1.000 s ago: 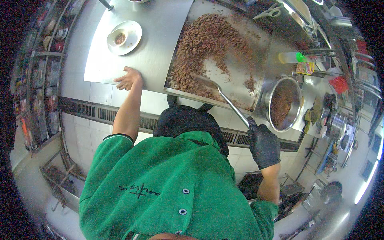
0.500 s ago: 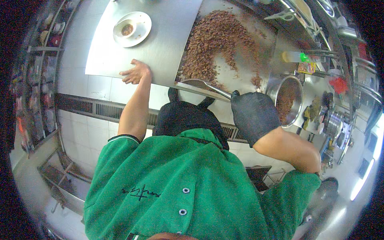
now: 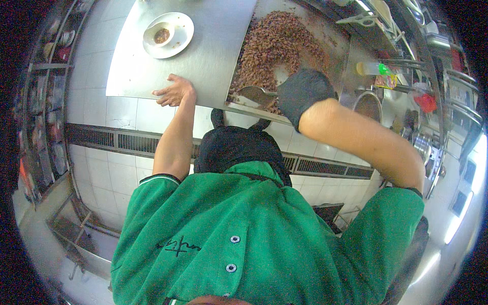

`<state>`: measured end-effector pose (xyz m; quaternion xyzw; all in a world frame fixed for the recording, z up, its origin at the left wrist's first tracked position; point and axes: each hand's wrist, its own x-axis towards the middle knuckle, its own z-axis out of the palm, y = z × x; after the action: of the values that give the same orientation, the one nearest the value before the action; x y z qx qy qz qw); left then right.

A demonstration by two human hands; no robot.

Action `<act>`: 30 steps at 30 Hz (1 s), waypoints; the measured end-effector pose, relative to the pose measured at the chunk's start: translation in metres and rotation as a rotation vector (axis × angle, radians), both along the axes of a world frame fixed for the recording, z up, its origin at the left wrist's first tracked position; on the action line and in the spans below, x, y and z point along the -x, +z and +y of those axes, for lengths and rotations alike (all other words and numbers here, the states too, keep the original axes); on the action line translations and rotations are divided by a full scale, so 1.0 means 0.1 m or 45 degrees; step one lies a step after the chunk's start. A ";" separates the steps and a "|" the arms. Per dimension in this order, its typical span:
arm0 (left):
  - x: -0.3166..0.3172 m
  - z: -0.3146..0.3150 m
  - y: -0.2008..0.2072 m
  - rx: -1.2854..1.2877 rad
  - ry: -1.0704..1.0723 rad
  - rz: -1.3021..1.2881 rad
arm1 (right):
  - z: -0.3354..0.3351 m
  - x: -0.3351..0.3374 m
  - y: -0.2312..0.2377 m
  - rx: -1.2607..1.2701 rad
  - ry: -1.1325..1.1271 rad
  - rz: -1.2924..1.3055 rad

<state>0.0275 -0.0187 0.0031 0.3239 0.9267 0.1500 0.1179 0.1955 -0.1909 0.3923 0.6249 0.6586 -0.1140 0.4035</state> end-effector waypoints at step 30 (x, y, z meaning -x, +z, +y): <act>0.00 -0.02 -0.01 -0.035 0.000 -0.041 | -0.56 -0.47 0.12 -0.057 -0.069 0.049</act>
<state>0.0279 -0.0203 0.0020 0.3229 0.9226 0.1678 0.1282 0.2429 -0.2472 0.4043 0.6490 0.6516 -0.1221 0.3733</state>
